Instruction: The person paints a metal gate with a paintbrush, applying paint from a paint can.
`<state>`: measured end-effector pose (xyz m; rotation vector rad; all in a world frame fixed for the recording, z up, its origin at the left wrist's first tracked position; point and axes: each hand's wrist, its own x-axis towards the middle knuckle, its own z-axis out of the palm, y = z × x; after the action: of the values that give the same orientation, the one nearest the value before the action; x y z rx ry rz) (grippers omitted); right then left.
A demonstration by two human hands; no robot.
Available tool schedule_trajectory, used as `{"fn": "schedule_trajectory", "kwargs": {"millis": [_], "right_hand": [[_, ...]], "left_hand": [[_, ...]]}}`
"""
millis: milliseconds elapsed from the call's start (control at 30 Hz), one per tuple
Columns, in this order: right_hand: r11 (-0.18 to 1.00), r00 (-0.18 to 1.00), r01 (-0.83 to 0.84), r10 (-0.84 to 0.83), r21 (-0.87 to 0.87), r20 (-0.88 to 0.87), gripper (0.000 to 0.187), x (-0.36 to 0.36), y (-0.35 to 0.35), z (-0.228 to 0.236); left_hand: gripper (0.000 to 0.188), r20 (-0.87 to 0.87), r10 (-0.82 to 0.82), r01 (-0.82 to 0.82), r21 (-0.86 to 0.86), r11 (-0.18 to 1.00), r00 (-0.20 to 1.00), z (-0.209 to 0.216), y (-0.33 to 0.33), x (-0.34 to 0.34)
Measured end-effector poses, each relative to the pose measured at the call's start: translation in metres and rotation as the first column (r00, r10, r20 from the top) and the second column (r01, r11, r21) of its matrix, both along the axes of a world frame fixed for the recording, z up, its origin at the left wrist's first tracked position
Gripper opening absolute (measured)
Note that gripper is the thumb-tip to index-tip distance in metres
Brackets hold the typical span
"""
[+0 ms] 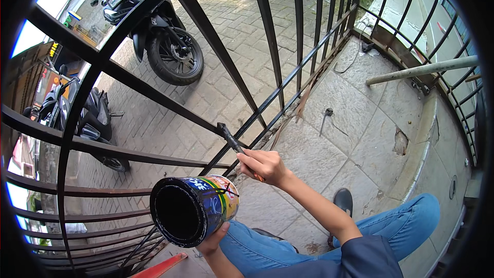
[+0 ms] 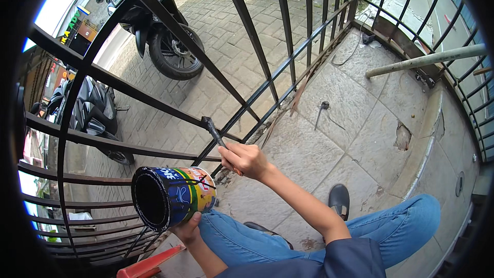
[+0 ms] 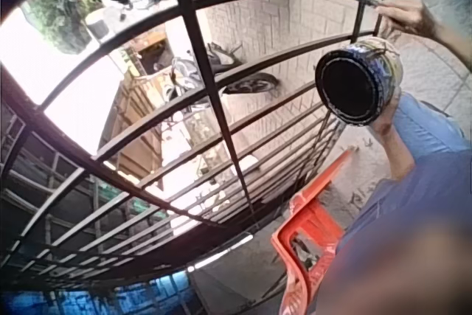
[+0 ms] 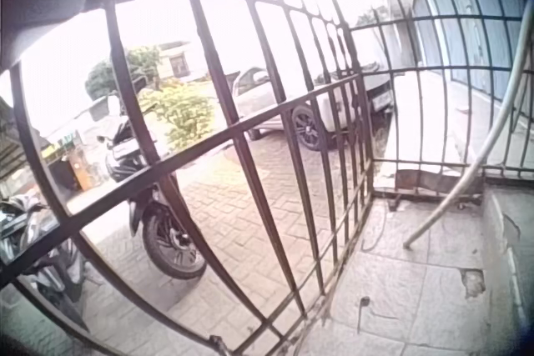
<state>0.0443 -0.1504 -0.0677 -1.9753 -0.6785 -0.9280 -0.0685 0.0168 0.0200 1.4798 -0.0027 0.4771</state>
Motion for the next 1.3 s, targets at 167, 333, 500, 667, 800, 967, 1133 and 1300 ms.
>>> {"fn": "schedule_trajectory", "kwargs": {"millis": [167,333,500,667,800,967,1133,1300], "right_hand": [[0.994,0.982,0.002,0.019,0.111,-0.189,0.012,-0.004,0.002,0.003],[0.977,0.949,0.135,-0.08,0.163,-0.305,0.008,0.01,0.008,0.012],[0.852,0.913,0.205,0.011,0.481,-0.409,0.007,0.005,0.019,0.026],[0.88,0.891,0.298,-0.117,0.369,-0.439,0.008,-0.007,0.022,0.008],[0.821,0.862,0.333,-0.065,0.464,-0.503,0.008,0.004,0.032,0.013],[0.783,0.898,0.32,-0.071,0.534,-0.433,0.01,-0.02,0.034,0.01],[0.707,0.891,0.345,-0.041,0.617,-0.451,0.008,-0.006,0.033,0.026],[0.751,0.977,0.191,-0.086,0.632,-0.194,0.008,-0.01,0.038,0.055]], "left_hand": [[0.076,-0.022,-0.007,0.007,0.016,1.0,1.0,-0.002,0.006,0.003],[0.076,-0.083,0.007,-0.007,0.008,1.0,0.997,0.003,0.001,0.002],[0.074,-0.048,0.012,-0.012,0.01,1.0,0.999,0.002,0.005,0.0],[0.067,-0.053,0.003,0.004,0.133,0.991,0.999,-0.002,0.011,-0.002],[0.064,-0.085,0.004,0.002,0.075,0.997,0.996,0.002,0.006,0.0],[0.063,-0.048,0.011,-0.009,0.045,0.999,0.999,0.003,0.007,-0.001],[0.063,-0.038,0.0,0.001,0.021,1.0,0.999,0.005,0.001,0.002],[0.064,-0.05,0.005,-0.005,0.015,1.0,0.999,0.008,0.003,-0.001]]}}
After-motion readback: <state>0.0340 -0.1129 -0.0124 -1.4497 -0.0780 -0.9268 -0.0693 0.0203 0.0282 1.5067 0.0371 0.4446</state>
